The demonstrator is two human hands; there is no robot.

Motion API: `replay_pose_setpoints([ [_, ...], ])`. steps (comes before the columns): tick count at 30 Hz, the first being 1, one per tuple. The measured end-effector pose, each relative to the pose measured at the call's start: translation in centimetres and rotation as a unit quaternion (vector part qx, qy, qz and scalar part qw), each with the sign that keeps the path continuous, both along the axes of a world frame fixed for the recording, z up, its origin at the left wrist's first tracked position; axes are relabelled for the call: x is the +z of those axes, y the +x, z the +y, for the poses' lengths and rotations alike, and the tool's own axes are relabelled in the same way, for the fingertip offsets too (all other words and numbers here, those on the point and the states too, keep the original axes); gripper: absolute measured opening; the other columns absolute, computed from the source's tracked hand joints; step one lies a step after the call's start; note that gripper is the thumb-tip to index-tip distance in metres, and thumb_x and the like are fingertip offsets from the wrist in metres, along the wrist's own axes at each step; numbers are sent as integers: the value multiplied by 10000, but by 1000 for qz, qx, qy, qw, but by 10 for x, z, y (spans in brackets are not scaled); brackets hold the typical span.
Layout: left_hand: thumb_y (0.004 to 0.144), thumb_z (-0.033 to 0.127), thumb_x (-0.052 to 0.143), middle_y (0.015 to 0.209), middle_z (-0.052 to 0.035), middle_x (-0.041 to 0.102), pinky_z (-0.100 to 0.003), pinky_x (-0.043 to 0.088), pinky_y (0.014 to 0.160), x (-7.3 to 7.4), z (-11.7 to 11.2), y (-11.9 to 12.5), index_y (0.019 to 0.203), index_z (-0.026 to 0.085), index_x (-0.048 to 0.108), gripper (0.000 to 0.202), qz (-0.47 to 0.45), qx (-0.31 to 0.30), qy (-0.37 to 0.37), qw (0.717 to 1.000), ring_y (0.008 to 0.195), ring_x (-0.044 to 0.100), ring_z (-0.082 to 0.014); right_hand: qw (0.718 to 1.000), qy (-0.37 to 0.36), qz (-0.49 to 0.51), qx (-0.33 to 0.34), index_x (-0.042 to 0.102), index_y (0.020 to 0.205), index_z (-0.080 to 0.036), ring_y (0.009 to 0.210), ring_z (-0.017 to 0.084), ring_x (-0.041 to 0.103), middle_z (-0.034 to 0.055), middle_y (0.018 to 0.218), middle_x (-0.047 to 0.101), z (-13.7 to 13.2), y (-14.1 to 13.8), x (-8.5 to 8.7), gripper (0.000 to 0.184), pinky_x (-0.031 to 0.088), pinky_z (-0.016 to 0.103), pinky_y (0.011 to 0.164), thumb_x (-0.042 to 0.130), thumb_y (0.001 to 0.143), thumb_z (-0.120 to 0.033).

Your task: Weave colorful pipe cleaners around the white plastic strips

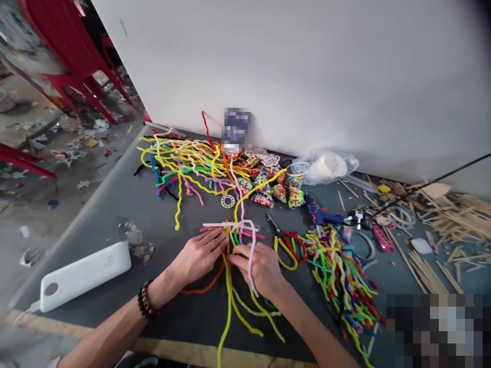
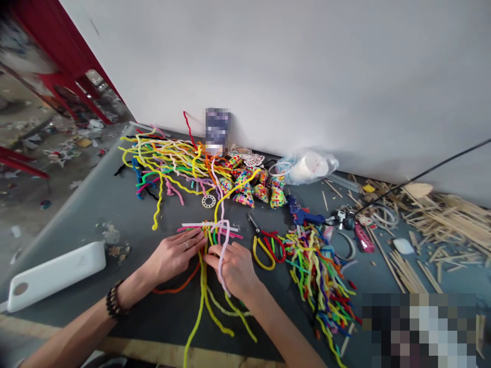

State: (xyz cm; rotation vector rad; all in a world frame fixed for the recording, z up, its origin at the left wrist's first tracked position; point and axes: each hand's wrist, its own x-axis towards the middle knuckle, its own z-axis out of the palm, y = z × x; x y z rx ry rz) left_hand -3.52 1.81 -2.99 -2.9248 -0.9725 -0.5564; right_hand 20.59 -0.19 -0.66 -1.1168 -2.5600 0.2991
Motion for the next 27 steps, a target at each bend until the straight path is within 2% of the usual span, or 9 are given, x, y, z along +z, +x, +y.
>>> replay_pose_setpoints([
  [2, 902, 14, 451, 1353, -153, 709, -438, 590, 1064, 2, 0, 0, 1320, 55, 653, 466, 16, -7, 12, 1000, 1311, 647, -299, 1000, 5, 0, 14, 738, 1085, -295, 834, 147, 642, -28, 1047, 782, 0, 2, -2, 279, 390, 340, 735, 542, 1017, -109],
  [5, 935, 34, 452, 1343, -162, 712, -441, 595, 1052, 4, 0, 1, 1322, 49, 648, 435, 22, -11, 15, 1000, 1313, 644, -305, 997, 58, -29, 32, 736, 1040, -273, 802, 148, 622, -17, 1032, 781, 0, 6, -3, 231, 395, 346, 722, 550, 1035, -137],
  [8, 957, 57, 450, 1346, -150, 713, -426, 596, 1051, 5, 2, 0, 1339, 65, 641, 427, 23, -13, 10, 1000, 1318, 640, -293, 987, 116, -58, 97, 730, 1041, -259, 757, 146, 593, -19, 1001, 775, -1, 6, 1, 199, 393, 349, 682, 582, 1025, -127],
  [13, 983, 81, 441, 1363, -140, 705, -427, 598, 1046, 7, 2, -1, 1351, 65, 635, 416, 30, -11, 4, 999, 1319, 639, -296, 976, 122, -86, 158, 710, 964, -237, 733, 151, 580, -19, 891, 743, 3, 2, 7, 185, 391, 334, 620, 596, 995, -96],
  [16, 989, 82, 443, 1358, -144, 706, -434, 598, 1046, 4, 1, -1, 1335, 61, 642, 400, 19, -9, 8, 1000, 1312, 642, -299, 967, 159, -68, 190, 705, 952, -224, 844, 154, 639, 1, 984, 762, 9, 3, 7, 188, 465, 313, 719, 585, 996, -86],
  [19, 993, 84, 451, 1341, -144, 715, -444, 607, 1031, 1, 2, 0, 1329, 72, 644, 388, 4, -9, 6, 1000, 1293, 654, -296, 978, 153, 8, 138, 697, 1055, -197, 1028, 180, 680, 55, 1097, 766, 17, 3, 3, 178, 508, 314, 894, 551, 1022, -100],
  [23, 989, 75, 460, 1303, -148, 731, -447, 618, 1016, 0, 2, 1, 1281, 82, 662, 355, -12, -7, 10, 1000, 1262, 675, -298, 993, 40, 108, 33, 670, 1127, -192, 987, 182, 700, 70, 1104, 760, 27, -3, -3, 209, 534, 303, 910, 530, 1016, -82],
  [25, 985, 68, 462, 1273, -145, 742, -449, 617, 1020, 0, 3, 1, 1215, 96, 687, 323, -13, -7, 12, 1000, 1256, 679, -298, 995, 5, 99, 12, 674, 1142, -208, 969, 192, 696, 60, 1104, 756, 32, -9, -3, 218, 533, 318, 900, 555, 1003, -89],
  [27, 981, 62, 458, 1244, -145, 751, -456, 617, 1022, 1, 3, 1, 1188, 101, 693, 316, -15, -9, 13, 1000, 1256, 680, -299, 998, 5, 58, 3, 689, 1128, -214, 961, 205, 694, 59, 1098, 754, 36, -15, 0, 216, 519, 339, 888, 577, 990, -90],
])
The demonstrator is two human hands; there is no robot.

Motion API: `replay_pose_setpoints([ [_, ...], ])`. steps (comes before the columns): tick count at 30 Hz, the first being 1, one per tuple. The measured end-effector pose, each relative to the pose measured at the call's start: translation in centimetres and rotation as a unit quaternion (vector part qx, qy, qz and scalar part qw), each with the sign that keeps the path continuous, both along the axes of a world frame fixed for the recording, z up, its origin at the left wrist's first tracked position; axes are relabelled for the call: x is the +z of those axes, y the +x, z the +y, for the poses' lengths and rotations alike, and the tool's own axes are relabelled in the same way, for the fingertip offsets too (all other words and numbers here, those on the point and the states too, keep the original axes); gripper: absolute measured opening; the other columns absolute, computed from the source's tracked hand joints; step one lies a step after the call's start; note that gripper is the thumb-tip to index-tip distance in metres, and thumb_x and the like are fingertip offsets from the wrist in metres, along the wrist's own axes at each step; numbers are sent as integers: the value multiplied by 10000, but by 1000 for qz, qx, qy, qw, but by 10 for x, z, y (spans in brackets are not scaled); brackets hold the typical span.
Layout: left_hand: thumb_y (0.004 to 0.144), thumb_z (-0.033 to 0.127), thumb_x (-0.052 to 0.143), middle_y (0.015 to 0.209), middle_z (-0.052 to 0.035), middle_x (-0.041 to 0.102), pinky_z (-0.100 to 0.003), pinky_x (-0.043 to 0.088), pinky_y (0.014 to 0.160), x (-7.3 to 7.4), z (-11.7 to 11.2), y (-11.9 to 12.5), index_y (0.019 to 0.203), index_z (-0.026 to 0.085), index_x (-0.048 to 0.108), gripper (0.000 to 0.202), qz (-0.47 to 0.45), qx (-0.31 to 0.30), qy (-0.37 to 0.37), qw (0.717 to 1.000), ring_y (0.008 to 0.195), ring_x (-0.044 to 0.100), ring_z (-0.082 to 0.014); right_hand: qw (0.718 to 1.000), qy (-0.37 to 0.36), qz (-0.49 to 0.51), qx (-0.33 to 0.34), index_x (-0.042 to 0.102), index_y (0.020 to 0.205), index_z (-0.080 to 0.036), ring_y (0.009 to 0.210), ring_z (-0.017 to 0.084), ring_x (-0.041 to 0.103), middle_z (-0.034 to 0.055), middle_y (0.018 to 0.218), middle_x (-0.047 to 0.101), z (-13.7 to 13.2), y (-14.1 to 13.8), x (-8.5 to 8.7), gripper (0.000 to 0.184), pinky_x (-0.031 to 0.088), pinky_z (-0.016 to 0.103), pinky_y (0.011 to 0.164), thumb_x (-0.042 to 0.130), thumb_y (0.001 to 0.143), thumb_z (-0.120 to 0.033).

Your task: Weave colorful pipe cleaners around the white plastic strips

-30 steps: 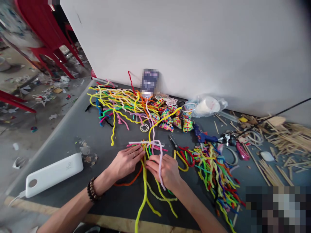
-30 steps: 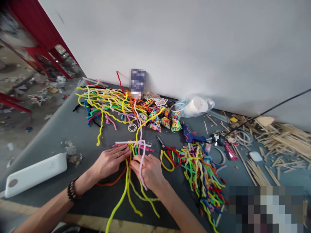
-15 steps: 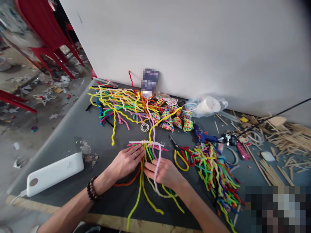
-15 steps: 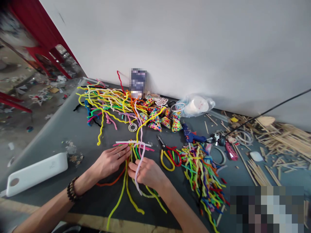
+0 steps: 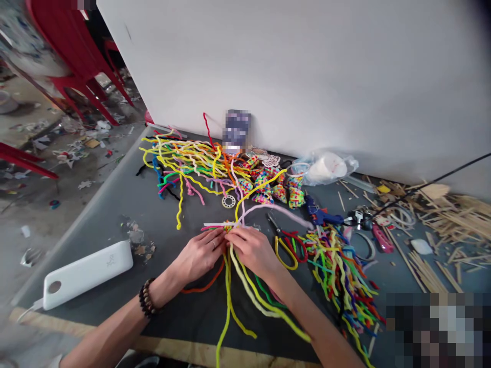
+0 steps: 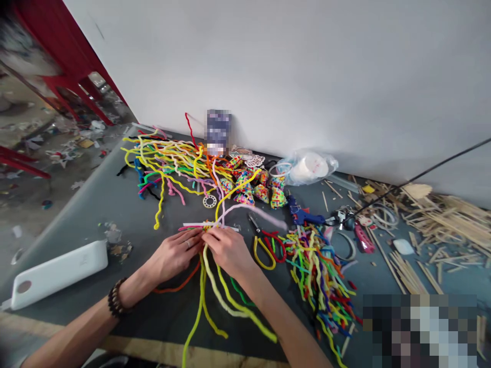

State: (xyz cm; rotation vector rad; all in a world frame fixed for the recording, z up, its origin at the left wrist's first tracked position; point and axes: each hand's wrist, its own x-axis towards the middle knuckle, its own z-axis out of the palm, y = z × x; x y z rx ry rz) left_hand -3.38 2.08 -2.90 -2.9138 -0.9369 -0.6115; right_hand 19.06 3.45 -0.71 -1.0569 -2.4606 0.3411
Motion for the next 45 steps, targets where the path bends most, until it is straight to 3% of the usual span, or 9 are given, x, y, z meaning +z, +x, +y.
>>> replay_pose_setpoints([
  [7, 936, 35, 464, 1251, -144, 748, -461, 626, 1007, 0, 0, 1, 1155, 104, 700, 329, -13, 3, -6, 1000, 1239, 690, -312, 995, -4, -63, -76, 700, 941, -193, 788, 196, 668, 54, 917, 752, 10, -15, 5, 134, 456, 331, 737, 593, 1005, -146],
  [12, 934, 33, 464, 1219, -144, 757, -445, 623, 1011, 0, 0, 1, 1188, 99, 692, 347, -14, 11, -3, 1000, 1237, 691, -299, 997, -15, -52, -50, 733, 962, -249, 816, 161, 680, -16, 985, 788, 11, -11, 4, 147, 451, 299, 769, 690, 940, -111],
  [17, 935, 34, 459, 1253, -153, 747, -468, 627, 1000, 0, 0, 1, 1243, 83, 672, 378, -5, 1, -1, 1000, 1246, 685, -312, 996, -11, -67, -56, 726, 919, -232, 869, 164, 690, 11, 938, 779, 13, -11, 6, 161, 415, 328, 801, 629, 975, -116],
  [25, 849, -13, 466, 1271, -161, 741, -463, 613, 1038, 4, 0, 1, 1262, 59, 664, 464, -11, 0, -17, 1000, 1256, 680, -318, 982, -24, -76, -170, 680, 867, -217, 757, 180, 647, 23, 846, 728, 19, -24, -2, 147, 398, 319, 732, 615, 999, -216],
  [31, 869, -15, 449, 1228, -141, 764, -448, 632, 1007, 4, 1, 3, 1210, 82, 693, 431, -34, 9, -7, 999, 1212, 711, -301, 969, -45, -62, -235, 665, 942, -239, 785, 168, 667, 8, 918, 731, 18, -27, -6, 49, 400, 292, 691, 667, 975, -276],
  [36, 866, -31, 431, 1278, -80, 758, -367, 608, 1047, 3, 7, -5, 1285, 138, 682, 517, -100, 13, -71, 992, 1254, 693, -221, 953, 13, -51, -297, 662, 874, -227, 751, 185, 654, 24, 838, 717, 8, -26, -8, 174, 366, 314, 685, 718, 943, -377],
  [39, 888, -27, 437, 1270, -60, 764, -340, 615, 1029, 4, 10, -11, 1211, 162, 719, 468, -113, 4, -74, 991, 1248, 696, -206, 966, 44, -35, -254, 675, 794, -224, 712, 163, 646, 13, 771, 710, 4, -22, -10, 236, 364, 322, 706, 682, 992, -353],
  [45, 883, -23, 473, 1231, -81, 776, -379, 638, 982, 10, 11, -14, 1178, 141, 725, 421, -100, 30, 4, 994, 1190, 726, -237, 993, 65, -42, -89, 749, 1055, -264, 864, 148, 696, 5, 972, 773, -2, -8, -3, 196, 433, 318, 787, 578, 1043, -168],
])
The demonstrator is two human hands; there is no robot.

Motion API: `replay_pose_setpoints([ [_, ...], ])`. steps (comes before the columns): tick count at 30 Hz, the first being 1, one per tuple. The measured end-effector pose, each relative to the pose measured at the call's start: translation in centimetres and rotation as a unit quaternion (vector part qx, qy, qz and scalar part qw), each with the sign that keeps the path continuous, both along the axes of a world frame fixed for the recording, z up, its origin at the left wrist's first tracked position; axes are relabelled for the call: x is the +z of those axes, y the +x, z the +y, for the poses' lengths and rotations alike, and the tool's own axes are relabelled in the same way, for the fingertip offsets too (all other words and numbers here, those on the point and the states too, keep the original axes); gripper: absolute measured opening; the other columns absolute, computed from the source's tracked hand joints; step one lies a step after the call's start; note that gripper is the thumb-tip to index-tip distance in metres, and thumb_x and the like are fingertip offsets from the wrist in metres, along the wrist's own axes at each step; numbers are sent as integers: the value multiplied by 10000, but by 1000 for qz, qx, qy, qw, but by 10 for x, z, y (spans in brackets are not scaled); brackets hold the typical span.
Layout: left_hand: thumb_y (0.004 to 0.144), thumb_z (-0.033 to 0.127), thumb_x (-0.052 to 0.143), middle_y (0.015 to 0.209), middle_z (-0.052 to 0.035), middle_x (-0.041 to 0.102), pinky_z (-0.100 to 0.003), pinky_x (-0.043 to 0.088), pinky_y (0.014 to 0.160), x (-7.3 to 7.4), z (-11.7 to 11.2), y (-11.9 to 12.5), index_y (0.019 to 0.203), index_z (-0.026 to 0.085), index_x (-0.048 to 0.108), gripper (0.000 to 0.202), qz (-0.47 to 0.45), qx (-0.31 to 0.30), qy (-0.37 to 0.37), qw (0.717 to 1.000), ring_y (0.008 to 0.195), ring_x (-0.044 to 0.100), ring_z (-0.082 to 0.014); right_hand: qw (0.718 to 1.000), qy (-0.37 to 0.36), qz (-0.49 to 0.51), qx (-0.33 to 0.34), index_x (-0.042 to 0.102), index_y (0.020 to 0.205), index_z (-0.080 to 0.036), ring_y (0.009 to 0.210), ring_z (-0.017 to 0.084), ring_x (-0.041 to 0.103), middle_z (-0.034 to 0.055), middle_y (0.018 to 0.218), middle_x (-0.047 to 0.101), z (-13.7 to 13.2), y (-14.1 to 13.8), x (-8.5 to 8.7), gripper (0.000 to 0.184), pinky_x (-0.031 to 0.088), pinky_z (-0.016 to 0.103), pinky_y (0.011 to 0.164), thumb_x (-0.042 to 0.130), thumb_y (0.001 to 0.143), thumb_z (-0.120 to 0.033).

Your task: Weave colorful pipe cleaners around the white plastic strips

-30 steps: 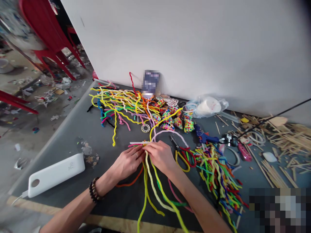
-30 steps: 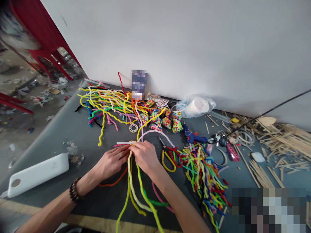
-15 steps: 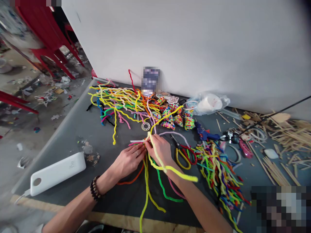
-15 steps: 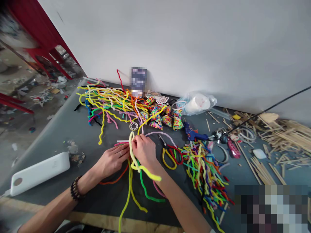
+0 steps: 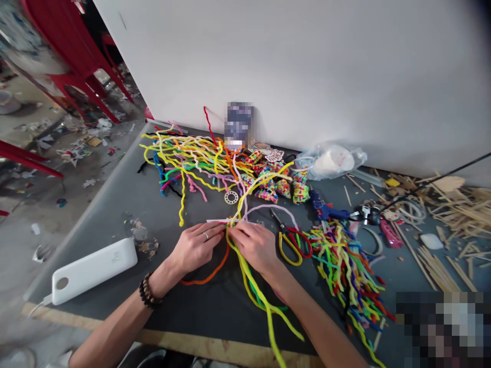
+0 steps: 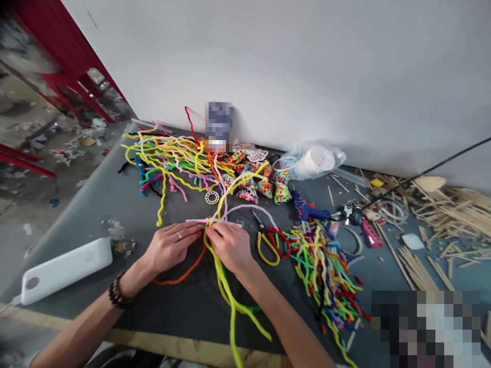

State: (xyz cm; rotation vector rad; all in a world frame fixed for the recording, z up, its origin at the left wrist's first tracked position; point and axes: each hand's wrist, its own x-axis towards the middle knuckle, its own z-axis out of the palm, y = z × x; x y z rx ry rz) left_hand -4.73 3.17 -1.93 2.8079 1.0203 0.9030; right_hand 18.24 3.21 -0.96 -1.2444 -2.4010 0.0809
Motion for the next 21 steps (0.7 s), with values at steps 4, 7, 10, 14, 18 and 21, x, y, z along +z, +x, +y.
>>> replay_pose_setpoints([
  [4, 872, -31, 445, 1244, -91, 770, -386, 650, 943, -1, 3, -1, 1259, 131, 697, 489, 22, -1, -9, 1000, 1171, 732, -243, 991, 11, -45, 123, 741, 1115, -259, 829, 153, 675, 16, 958, 760, -7, 8, 5, 272, 455, 339, 730, 528, 1045, -105],
  [7, 871, -26, 447, 1210, -83, 781, -380, 645, 952, -3, 4, -1, 1224, 145, 713, 474, 19, 5, -30, 999, 1149, 738, -232, 984, 50, -83, 147, 734, 1138, -232, 775, 156, 642, 26, 919, 748, -11, 9, 3, 293, 429, 349, 654, 501, 1044, -82],
  [10, 875, -23, 454, 1219, -77, 775, -384, 633, 977, -7, 3, -1, 1271, 159, 697, 499, 18, 11, -44, 999, 1171, 725, -231, 981, 87, -103, 142, 746, 1065, -214, 722, 157, 610, 27, 840, 724, -14, 8, -1, 274, 397, 355, 611, 501, 1046, -92],
  [14, 842, -41, 448, 1258, -76, 755, -389, 616, 1002, -10, 2, -2, 1354, 179, 659, 595, 38, 4, -63, 997, 1213, 699, -235, 975, 113, -112, 155, 748, 1019, -208, 680, 149, 585, 30, 864, 741, -14, 11, -5, 256, 382, 357, 583, 514, 1042, -108],
  [18, 823, -40, 457, 1263, -95, 742, -407, 607, 1008, -10, 3, -3, 1329, 169, 670, 588, 66, -7, -68, 995, 1228, 683, -248, 969, 92, -100, 205, 741, 1030, -223, 744, 144, 603, 38, 1007, 765, -12, 12, -2, 254, 400, 340, 598, 511, 1042, -115],
  [21, 851, -17, 481, 1271, -110, 733, -415, 599, 1013, -7, 3, -4, 1326, 150, 665, 537, 84, -18, -69, 994, 1247, 665, -258, 969, 77, -87, 217, 732, 1058, -208, 778, 152, 610, 52, 1041, 763, -10, 9, 4, 237, 410, 339, 620, 529, 1026, -92],
])
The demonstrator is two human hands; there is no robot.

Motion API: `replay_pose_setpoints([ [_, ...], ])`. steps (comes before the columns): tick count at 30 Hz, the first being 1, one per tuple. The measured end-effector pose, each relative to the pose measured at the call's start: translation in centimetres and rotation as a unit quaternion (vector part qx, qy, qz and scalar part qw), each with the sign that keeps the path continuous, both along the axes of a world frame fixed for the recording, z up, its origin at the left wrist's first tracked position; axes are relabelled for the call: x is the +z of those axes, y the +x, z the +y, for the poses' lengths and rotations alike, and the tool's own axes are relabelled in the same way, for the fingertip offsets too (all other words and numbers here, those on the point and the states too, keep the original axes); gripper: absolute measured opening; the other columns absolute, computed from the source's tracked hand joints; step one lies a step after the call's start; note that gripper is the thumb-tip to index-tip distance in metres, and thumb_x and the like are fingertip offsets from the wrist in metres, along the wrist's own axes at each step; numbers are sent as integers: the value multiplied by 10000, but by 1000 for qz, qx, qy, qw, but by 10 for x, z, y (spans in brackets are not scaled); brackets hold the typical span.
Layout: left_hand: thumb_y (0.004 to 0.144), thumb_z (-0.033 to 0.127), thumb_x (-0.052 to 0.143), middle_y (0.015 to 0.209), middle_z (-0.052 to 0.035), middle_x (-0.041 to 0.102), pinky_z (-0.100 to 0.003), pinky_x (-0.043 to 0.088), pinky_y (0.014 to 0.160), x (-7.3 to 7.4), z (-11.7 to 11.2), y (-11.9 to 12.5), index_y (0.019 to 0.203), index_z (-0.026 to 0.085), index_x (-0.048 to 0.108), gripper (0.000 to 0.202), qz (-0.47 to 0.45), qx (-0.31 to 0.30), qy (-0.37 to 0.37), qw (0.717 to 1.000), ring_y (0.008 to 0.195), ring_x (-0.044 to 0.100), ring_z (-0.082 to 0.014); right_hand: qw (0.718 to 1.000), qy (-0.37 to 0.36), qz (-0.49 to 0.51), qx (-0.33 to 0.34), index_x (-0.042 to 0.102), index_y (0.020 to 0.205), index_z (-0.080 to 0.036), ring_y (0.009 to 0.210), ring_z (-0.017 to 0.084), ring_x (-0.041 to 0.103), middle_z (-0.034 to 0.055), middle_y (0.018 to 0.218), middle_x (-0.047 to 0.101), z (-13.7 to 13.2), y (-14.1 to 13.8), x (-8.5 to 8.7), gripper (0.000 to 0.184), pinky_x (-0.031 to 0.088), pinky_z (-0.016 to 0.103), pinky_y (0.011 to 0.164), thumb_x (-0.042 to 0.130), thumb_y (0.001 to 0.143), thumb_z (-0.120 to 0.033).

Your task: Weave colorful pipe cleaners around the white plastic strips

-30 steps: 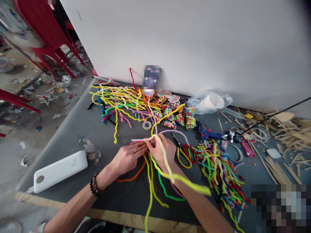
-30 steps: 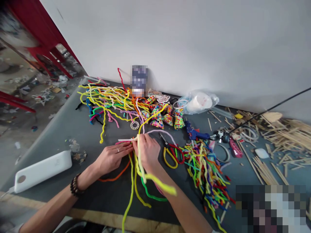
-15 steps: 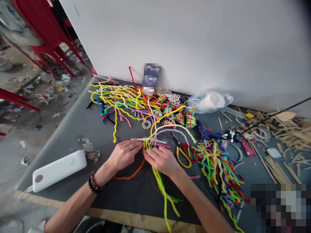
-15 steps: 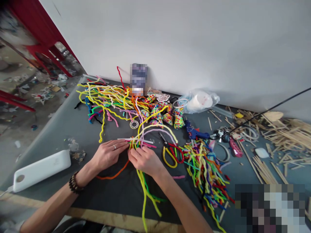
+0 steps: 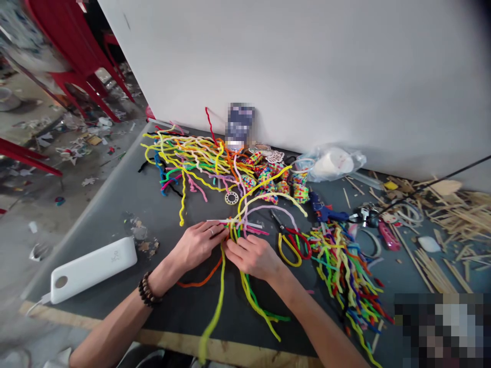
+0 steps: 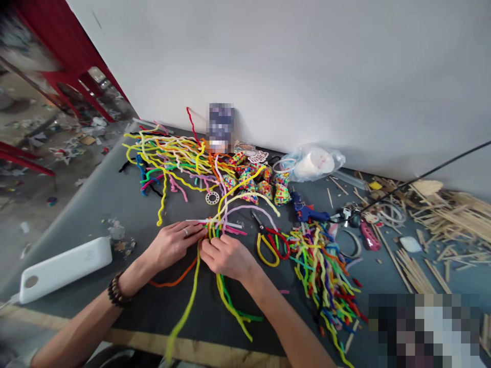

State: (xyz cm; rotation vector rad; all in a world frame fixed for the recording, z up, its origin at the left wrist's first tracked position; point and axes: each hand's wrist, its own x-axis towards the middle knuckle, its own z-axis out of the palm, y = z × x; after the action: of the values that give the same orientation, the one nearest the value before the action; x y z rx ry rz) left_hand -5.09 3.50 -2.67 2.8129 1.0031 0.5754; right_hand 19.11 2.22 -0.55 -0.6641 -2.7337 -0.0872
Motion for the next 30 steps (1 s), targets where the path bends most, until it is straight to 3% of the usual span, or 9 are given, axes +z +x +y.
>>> replay_pose_setpoints([
  [4, 899, 20, 507, 1278, -111, 732, -409, 593, 1018, 2, 1, -1, 1318, 134, 666, 462, 10, -9, 0, 1000, 1259, 654, -260, 1000, 14, -15, 10, 729, 1013, -197, 781, 159, 609, 61, 1005, 756, 2, -6, 6, 263, 418, 336, 626, 488, 1039, -95],
  [8, 975, 102, 550, 1277, -113, 731, -406, 603, 995, 5, 3, -2, 1305, 145, 666, 353, 27, -22, 5, 999, 1252, 659, -259, 991, -86, 26, -98, 719, 963, -217, 764, 168, 640, 48, 899, 738, 8, -10, 4, 263, 443, 343, 684, 487, 1046, -127],
  [13, 1031, 147, 532, 1256, -134, 734, -404, 610, 966, 10, 3, -2, 1229, 145, 684, 249, 40, -28, 44, 998, 1242, 665, -271, 972, -139, 66, -180, 715, 1044, -214, 882, 184, 700, 56, 1018, 760, 19, -11, 0, 181, 478, 324, 802, 547, 1013, -155],
  [18, 999, 94, 552, 1340, -144, 692, -398, 572, 1018, 13, 1, -4, 1312, 157, 637, 330, 54, -45, 22, 997, 1312, 620, -267, 938, -191, 104, -270, 683, 937, -222, 805, 163, 693, 19, 911, 733, 32, -13, -1, 108, 465, 273, 701, 603, 1011, -221],
  [26, 1028, 113, 504, 1293, -137, 705, -383, 570, 980, 10, 1, -2, 1295, 146, 638, 300, 56, -39, 34, 997, 1299, 616, -263, 901, -240, 143, -332, 678, 826, -226, 708, 159, 653, 5, 821, 701, 48, -27, -11, 136, 416, 268, 632, 668, 962, -235],
  [30, 1024, 107, 497, 1277, -126, 711, -396, 587, 954, 11, 1, 0, 1276, 142, 648, 296, 54, -33, 44, 997, 1269, 634, -274, 891, -269, 171, -323, 718, 950, -220, 733, 152, 671, 3, 866, 710, 43, -25, -11, 17, 468, 255, 678, 710, 938, -228],
])
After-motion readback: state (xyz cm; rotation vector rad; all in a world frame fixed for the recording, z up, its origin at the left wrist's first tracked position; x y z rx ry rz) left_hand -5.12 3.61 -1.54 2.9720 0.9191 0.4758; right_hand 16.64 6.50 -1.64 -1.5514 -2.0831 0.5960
